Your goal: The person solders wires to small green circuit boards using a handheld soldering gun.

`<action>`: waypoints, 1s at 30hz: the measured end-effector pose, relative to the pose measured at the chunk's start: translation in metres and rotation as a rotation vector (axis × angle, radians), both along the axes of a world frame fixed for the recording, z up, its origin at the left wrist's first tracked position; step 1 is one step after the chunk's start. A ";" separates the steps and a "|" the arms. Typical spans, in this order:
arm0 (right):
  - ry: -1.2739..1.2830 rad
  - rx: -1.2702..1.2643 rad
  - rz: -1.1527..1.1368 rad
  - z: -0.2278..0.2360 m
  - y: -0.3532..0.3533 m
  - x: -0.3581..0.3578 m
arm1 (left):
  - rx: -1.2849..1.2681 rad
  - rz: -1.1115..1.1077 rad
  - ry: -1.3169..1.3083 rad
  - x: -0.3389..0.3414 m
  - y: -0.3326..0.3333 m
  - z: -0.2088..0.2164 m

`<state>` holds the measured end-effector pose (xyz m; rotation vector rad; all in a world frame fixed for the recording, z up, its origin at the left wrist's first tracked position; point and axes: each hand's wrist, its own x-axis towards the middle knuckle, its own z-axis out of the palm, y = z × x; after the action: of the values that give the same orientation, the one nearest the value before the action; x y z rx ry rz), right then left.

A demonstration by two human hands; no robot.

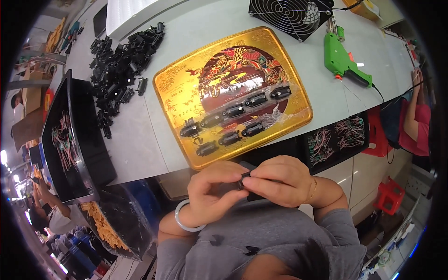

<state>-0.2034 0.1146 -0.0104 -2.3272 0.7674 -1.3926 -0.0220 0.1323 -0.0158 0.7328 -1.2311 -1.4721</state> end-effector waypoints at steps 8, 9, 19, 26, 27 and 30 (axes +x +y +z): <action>0.192 0.268 -0.174 0.003 -0.026 -0.041 | -0.539 0.229 -0.602 0.008 -0.011 0.004; 0.224 0.318 -0.241 0.007 -0.034 -0.042 | -0.527 0.282 -0.632 0.013 -0.012 0.001; 0.515 0.314 -0.166 0.007 -0.063 -0.050 | -0.443 0.438 -0.889 0.041 -0.021 -0.015; 0.442 0.394 -0.143 0.014 -0.054 -0.054 | -0.324 0.524 -0.950 0.048 -0.002 -0.011; 0.390 0.302 -0.206 0.019 -0.048 -0.052 | -0.315 0.486 -0.901 0.046 0.000 -0.006; 0.071 0.158 -0.234 0.062 -0.010 -0.043 | -0.594 0.294 -0.484 0.033 0.004 0.044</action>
<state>-0.2465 0.1042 0.0513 -2.2314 1.1587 -1.2909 0.0110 0.1358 0.0277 0.8314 -1.7324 -0.6420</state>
